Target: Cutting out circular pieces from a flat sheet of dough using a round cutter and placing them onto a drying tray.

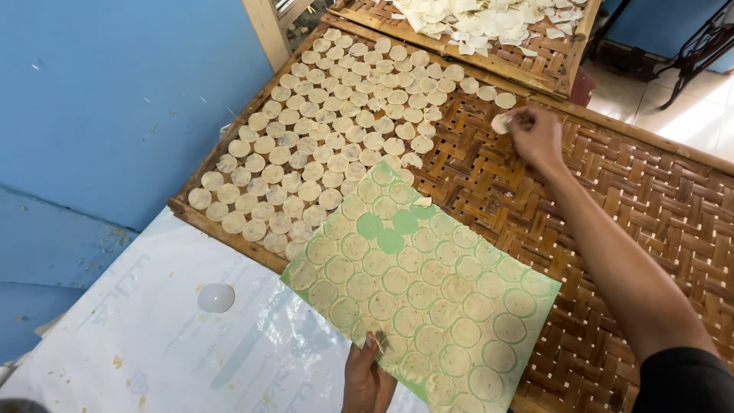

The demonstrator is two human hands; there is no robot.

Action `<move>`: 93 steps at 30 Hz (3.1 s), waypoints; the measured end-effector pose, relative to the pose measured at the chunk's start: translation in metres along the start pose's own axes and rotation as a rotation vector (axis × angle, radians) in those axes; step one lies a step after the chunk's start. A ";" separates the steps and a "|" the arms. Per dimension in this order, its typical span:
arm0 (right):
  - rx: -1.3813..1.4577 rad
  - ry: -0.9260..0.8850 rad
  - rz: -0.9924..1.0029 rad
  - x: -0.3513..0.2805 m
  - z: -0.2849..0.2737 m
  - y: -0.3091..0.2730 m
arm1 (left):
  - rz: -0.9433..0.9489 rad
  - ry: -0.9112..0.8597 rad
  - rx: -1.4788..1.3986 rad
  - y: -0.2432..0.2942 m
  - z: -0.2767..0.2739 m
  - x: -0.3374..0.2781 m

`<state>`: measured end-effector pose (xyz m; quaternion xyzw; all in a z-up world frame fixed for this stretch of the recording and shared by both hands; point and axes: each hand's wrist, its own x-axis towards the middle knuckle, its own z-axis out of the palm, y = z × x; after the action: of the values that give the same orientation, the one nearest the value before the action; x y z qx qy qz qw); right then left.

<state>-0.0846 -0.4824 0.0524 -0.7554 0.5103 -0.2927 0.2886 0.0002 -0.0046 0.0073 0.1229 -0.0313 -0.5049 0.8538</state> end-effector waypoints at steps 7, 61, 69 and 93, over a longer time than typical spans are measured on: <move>-0.081 0.236 -0.079 0.057 0.002 0.058 | 0.043 -0.045 -0.027 -0.005 -0.011 0.001; 0.075 -0.624 -0.298 -0.250 0.029 -0.181 | -0.131 0.360 0.073 0.006 0.013 -0.001; 0.128 -0.417 -0.042 -0.201 -0.013 -0.173 | -0.114 0.388 0.059 0.006 0.012 -0.001; -0.213 0.408 -0.173 0.051 -0.012 0.090 | -0.013 -0.040 -0.018 0.002 0.000 -0.002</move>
<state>-0.1321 -0.5598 0.0021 -0.7476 0.5195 -0.4073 0.0725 0.0012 -0.0023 0.0082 0.1053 -0.0428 -0.5128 0.8510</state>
